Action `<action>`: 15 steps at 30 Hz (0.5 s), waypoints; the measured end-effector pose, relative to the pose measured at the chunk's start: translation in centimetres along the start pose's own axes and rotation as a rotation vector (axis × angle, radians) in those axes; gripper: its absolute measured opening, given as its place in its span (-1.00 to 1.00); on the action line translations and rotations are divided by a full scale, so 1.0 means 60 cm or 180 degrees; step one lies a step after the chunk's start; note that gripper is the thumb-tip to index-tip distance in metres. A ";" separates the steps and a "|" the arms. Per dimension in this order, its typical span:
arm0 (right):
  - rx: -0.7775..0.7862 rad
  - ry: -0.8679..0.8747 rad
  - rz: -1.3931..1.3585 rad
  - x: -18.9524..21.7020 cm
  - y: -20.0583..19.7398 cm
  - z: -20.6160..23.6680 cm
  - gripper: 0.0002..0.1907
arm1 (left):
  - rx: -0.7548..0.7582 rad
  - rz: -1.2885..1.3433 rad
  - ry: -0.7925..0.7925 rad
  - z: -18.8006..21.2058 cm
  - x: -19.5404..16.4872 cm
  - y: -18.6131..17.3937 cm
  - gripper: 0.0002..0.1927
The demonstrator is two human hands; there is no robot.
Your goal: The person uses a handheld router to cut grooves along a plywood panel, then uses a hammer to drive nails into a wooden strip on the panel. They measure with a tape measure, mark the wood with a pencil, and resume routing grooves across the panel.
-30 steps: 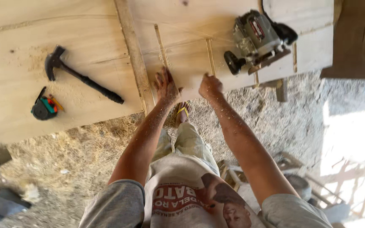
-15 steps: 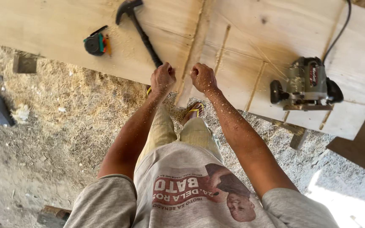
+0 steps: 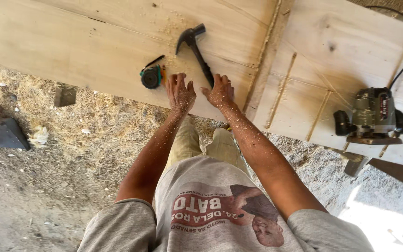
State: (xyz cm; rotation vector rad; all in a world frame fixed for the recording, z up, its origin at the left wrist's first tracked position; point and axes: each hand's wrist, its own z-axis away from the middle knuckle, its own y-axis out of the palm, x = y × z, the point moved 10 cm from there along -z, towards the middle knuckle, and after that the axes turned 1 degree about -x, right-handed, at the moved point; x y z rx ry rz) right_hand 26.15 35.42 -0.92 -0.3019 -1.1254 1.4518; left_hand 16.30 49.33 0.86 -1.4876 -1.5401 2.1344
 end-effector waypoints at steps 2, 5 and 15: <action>0.0087 0.0200 0.0230 0.000 0.016 -0.018 -0.32 | 0.0028 0.0175 0.0173 -0.019 0.012 0.001 -0.66; 0.0070 0.0019 0.0054 0.009 0.008 -0.029 -0.39 | 0.0563 0.0275 -0.0040 -0.033 0.034 0.042 -0.69; 0.0871 0.0352 -0.3410 0.023 -0.153 0.081 -0.49 | 0.1511 0.1055 0.0262 -0.036 -0.110 0.158 -0.44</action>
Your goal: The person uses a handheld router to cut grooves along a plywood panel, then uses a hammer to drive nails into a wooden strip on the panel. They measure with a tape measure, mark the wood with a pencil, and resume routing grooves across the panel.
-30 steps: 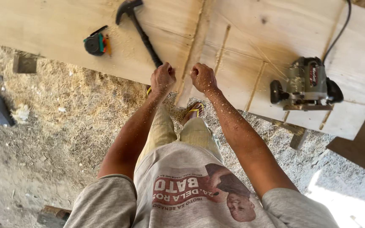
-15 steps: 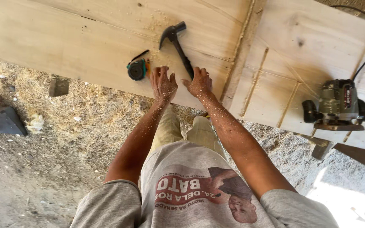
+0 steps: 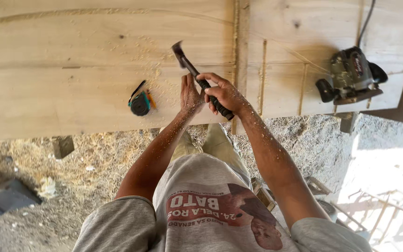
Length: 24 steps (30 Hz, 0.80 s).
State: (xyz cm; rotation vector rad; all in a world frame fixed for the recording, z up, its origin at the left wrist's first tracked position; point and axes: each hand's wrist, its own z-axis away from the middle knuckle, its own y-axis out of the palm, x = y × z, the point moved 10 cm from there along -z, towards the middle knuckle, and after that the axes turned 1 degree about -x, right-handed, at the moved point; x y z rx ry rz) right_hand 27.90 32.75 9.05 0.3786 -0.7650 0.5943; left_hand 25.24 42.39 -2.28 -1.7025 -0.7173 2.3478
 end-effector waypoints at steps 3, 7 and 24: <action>-0.0052 -0.0019 -0.0493 0.023 -0.038 0.043 -0.66 | -0.0152 -0.0217 0.0185 -0.023 -0.065 0.027 -0.34; -0.0317 0.0206 -0.0080 0.033 -0.137 0.074 -0.70 | -0.0249 -0.0277 0.0075 -0.063 -0.144 0.071 -0.15; -0.0230 -0.0286 -0.0391 -0.042 -0.362 0.130 -0.07 | 0.0240 -0.0942 0.0238 -0.123 -0.245 0.338 -0.36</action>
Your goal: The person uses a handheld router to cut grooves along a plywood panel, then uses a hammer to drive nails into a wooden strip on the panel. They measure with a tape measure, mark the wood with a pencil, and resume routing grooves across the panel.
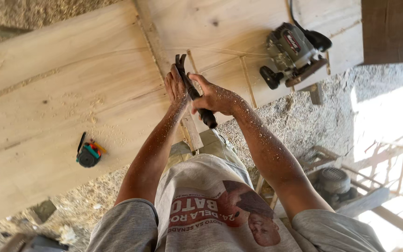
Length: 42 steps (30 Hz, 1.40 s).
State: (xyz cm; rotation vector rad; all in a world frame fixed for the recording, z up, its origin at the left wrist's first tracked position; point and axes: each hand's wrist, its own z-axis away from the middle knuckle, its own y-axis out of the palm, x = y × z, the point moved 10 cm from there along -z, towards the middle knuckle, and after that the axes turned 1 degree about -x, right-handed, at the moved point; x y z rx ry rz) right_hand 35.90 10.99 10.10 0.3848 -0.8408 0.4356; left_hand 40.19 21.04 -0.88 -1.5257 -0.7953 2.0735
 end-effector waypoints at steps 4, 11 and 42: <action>-0.0761 0.0639 -0.0186 -0.081 -0.057 0.058 0.00 | -0.0014 -0.0279 0.0686 0.029 -0.094 0.029 -0.24; -0.2287 0.0396 -0.0615 -0.188 -0.113 0.172 -0.69 | 0.0793 -0.0242 0.1793 0.133 -0.214 0.122 -0.14; -0.4528 -0.0480 -0.2753 -0.438 -0.476 0.441 -0.73 | 0.1454 -0.0545 0.2240 0.240 -0.511 0.541 -0.56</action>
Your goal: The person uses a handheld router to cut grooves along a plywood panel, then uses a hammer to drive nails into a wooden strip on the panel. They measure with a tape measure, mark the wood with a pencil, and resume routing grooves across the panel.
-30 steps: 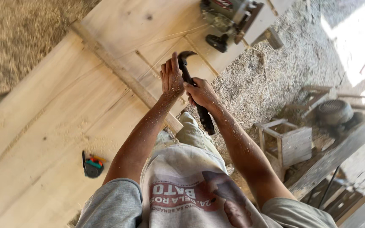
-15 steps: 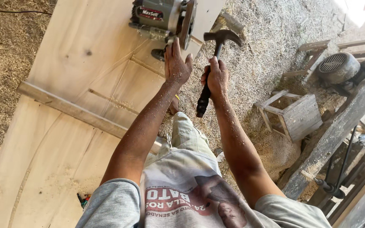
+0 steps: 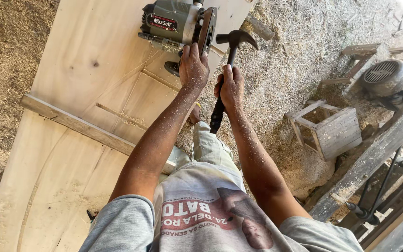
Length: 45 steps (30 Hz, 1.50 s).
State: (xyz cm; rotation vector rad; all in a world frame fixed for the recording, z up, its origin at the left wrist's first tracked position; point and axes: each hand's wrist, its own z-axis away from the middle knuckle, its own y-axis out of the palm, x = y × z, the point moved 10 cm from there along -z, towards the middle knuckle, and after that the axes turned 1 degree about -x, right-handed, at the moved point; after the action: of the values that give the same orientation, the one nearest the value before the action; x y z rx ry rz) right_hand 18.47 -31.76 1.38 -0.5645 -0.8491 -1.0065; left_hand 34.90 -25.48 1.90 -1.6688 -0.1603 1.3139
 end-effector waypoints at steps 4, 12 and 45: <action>-0.0034 -0.0045 0.0001 0.002 0.002 -0.001 -0.74 | -0.0043 -0.0037 0.0011 0.000 0.001 0.004 -0.56; 0.0134 -0.0076 0.0066 0.016 0.006 0.010 -0.73 | 0.0028 -0.0053 -0.0024 0.000 0.002 0.009 -0.56; 0.4322 0.1154 0.1810 -0.118 0.923 0.465 0.06 | -0.0978 0.0710 -0.3045 0.359 0.699 -0.479 -0.45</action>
State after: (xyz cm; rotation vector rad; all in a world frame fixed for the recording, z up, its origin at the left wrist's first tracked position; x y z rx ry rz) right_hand 56.50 17.08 9.52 0.5234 -0.7807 0.1174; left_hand 47.19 28.01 -4.20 -1.1753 -0.7832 2.2665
